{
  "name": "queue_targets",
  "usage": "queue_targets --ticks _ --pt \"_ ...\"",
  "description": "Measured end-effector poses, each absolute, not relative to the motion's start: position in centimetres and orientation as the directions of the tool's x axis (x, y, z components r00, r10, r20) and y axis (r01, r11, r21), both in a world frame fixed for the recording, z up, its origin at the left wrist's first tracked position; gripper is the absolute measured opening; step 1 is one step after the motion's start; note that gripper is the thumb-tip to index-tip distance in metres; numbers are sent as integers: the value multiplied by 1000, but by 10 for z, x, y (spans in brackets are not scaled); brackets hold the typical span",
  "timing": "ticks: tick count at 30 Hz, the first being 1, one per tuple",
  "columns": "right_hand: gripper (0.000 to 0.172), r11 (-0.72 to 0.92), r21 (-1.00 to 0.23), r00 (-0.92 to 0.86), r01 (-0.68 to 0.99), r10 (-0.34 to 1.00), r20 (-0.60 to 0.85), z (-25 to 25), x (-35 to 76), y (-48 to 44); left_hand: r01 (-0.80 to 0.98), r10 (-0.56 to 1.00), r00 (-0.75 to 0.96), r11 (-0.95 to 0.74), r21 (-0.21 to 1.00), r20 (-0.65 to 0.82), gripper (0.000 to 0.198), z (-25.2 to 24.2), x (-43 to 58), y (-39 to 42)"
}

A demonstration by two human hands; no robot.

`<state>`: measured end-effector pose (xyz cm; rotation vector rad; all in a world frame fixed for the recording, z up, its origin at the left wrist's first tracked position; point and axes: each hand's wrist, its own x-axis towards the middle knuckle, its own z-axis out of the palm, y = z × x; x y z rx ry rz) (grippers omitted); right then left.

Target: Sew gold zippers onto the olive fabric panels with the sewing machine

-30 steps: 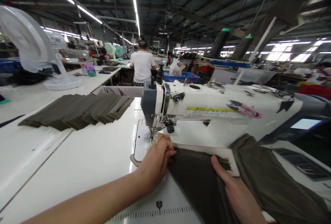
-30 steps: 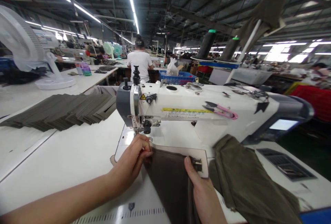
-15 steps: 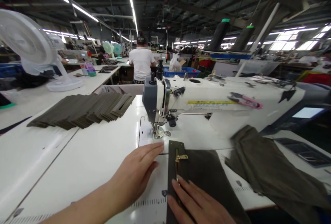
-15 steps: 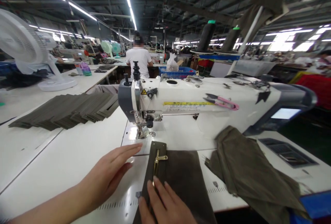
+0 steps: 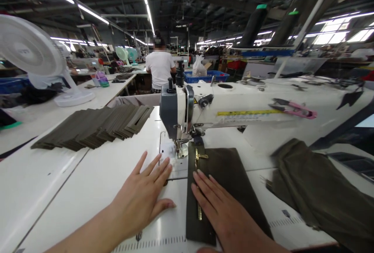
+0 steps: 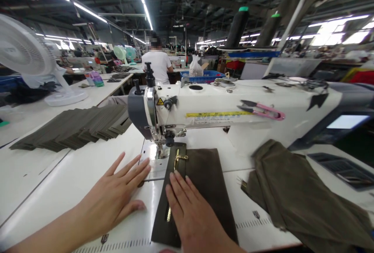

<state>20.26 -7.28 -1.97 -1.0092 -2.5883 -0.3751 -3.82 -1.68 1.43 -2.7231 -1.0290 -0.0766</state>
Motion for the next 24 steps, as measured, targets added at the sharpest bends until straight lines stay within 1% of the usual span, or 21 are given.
queue_targets --ticks 1,2,4,5,7,9,11,13,15,17,21,24 --pt "69 721 86 -691 687 612 385 -19 201 -68 679 660 733 -695 -239 165 61 13 -39 -15" --pt "69 722 59 -685 690 624 377 -18 200 -64 694 667 718 -663 -280 201 57 12 -38 -14" --pt "59 716 29 -672 698 640 373 -18 198 -58 696 642 717 -632 -342 271 48 11 -30 -12" --pt "55 715 21 -668 699 641 377 -18 197 -56 677 611 736 -645 -354 293 44 10 -24 -11" --pt "53 718 9 -663 696 638 392 -18 196 -54 625 545 779 -707 -330 309 43 9 -10 -10" --pt "53 715 6 -658 699 640 396 -17 194 -52 586 517 805 -770 -254 291 47 8 3 -9" --pt "52 698 20 -645 716 650 402 -17 193 -51 580 537 808 -796 -173 242 50 6 8 -8" --pt "51 671 48 -626 740 661 412 -16 193 -49 599 575 797 -790 -128 184 55 4 7 -7" --pt "53 654 65 -615 754 667 421 -16 192 -47 627 611 778 -769 -123 147 61 1 2 -7" --pt "53 647 53 -606 761 678 416 -16 190 -43 643 630 766 -752 -143 132 65 -1 -3 -8" --pt "52 644 -50 -586 764 723 366 -13 187 -35 678 658 735 -716 -169 162 66 -5 -5 -8" --pt "53 643 -97 -584 759 740 335 -11 188 -30 690 669 724 -705 -165 168 67 -5 -3 -5"
